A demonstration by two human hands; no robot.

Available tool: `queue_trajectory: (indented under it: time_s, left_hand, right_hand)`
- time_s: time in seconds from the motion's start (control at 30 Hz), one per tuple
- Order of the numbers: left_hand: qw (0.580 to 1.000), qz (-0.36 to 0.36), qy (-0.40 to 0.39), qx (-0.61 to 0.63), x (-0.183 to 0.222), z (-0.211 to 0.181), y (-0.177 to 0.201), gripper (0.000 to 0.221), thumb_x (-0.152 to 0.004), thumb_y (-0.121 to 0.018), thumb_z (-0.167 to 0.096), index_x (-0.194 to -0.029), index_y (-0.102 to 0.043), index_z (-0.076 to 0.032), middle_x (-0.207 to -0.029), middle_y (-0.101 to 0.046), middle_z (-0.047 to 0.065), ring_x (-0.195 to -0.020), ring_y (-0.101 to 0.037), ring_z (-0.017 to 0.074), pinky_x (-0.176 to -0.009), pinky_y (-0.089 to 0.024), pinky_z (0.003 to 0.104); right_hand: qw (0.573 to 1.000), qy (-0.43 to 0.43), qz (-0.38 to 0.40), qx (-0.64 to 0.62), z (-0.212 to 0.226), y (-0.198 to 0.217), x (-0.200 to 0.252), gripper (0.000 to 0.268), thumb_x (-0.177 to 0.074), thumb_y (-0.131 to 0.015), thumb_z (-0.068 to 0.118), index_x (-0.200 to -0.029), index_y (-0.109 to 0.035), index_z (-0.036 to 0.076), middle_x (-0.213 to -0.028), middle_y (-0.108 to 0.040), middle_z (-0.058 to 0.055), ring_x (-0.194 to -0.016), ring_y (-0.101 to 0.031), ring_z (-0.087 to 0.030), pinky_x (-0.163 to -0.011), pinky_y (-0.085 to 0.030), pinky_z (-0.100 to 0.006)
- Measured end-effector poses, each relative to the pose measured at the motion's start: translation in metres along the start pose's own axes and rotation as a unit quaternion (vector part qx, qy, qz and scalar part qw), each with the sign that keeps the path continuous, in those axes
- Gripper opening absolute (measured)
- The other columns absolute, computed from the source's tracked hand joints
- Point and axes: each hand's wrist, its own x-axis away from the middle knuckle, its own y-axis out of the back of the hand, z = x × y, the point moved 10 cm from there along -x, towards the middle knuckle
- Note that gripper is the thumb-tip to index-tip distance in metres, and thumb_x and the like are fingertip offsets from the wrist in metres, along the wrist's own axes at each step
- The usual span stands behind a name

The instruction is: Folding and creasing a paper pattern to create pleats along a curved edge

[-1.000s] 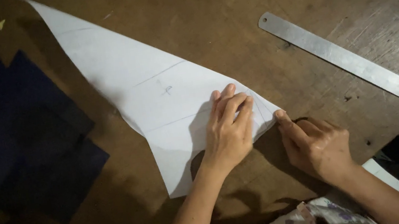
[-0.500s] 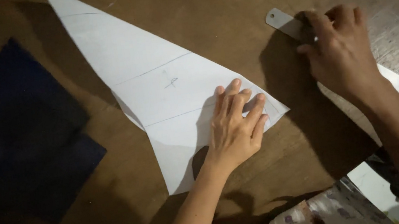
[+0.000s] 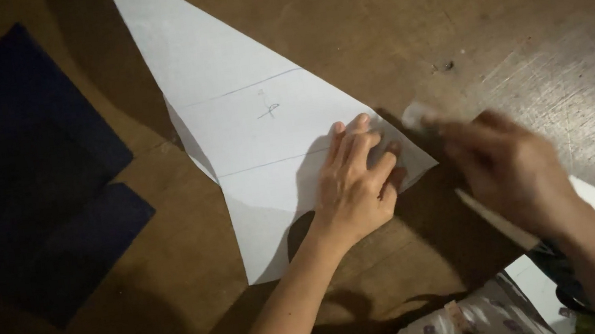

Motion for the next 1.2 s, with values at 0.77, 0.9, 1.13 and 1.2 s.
queue_trajectory:
  time_s: [0.77,0.9,1.13,1.2]
  left_hand:
    - [0.999,-0.007,0.036,0.008,0.000,0.006,0.002,0.022,-0.086,-0.079,-0.016,-0.101,-0.070,-0.002,-0.114,-0.060,0.018,-0.132,-0.053,0.0382,-0.113,-0.041,0.063]
    - [1.000,0.001,0.029,-0.004,0.003,0.004,-0.002,0.024,-0.085,-0.078,-0.015,-0.103,-0.066,-0.004,-0.114,-0.059,0.016,-0.133,-0.053,0.0380,-0.116,-0.038,0.062]
    - [0.989,0.105,0.062,-0.085,0.018,0.011,-0.030,0.064,-0.097,-0.066,-0.032,-0.156,-0.047,-0.017,-0.171,-0.029,-0.001,-0.132,-0.048,0.0341,-0.093,-0.046,0.058]
    - [0.986,0.126,0.055,-0.091,0.009,0.014,-0.032,0.057,-0.095,-0.063,-0.021,-0.149,-0.052,-0.012,-0.164,-0.037,0.006,-0.124,-0.047,0.0347,-0.094,-0.044,0.058]
  right_hand:
    - [0.932,0.008,0.168,0.320,-0.042,-0.028,0.075,0.067,-0.088,-0.059,0.039,-0.153,-0.040,0.042,-0.096,-0.062,-0.004,-0.062,-0.074,-0.026,-0.042,-0.057,-0.042]
    - [0.968,-0.036,0.096,0.229,-0.060,0.010,0.062,0.056,-0.093,-0.064,0.032,-0.147,-0.058,0.046,-0.088,-0.067,0.002,-0.062,-0.071,-0.025,-0.050,-0.058,-0.042]
    - [0.974,0.094,-0.101,0.181,-0.042,0.012,-0.044,0.049,-0.107,-0.062,0.010,-0.155,-0.060,0.020,-0.120,-0.050,-0.024,-0.065,-0.059,-0.046,-0.047,-0.051,-0.058]
    - [0.954,0.166,-0.163,0.188,-0.038,0.005,-0.057,0.048,-0.104,-0.066,0.005,-0.150,-0.067,0.015,-0.111,-0.053,-0.024,-0.080,-0.055,-0.043,-0.068,-0.044,-0.055]
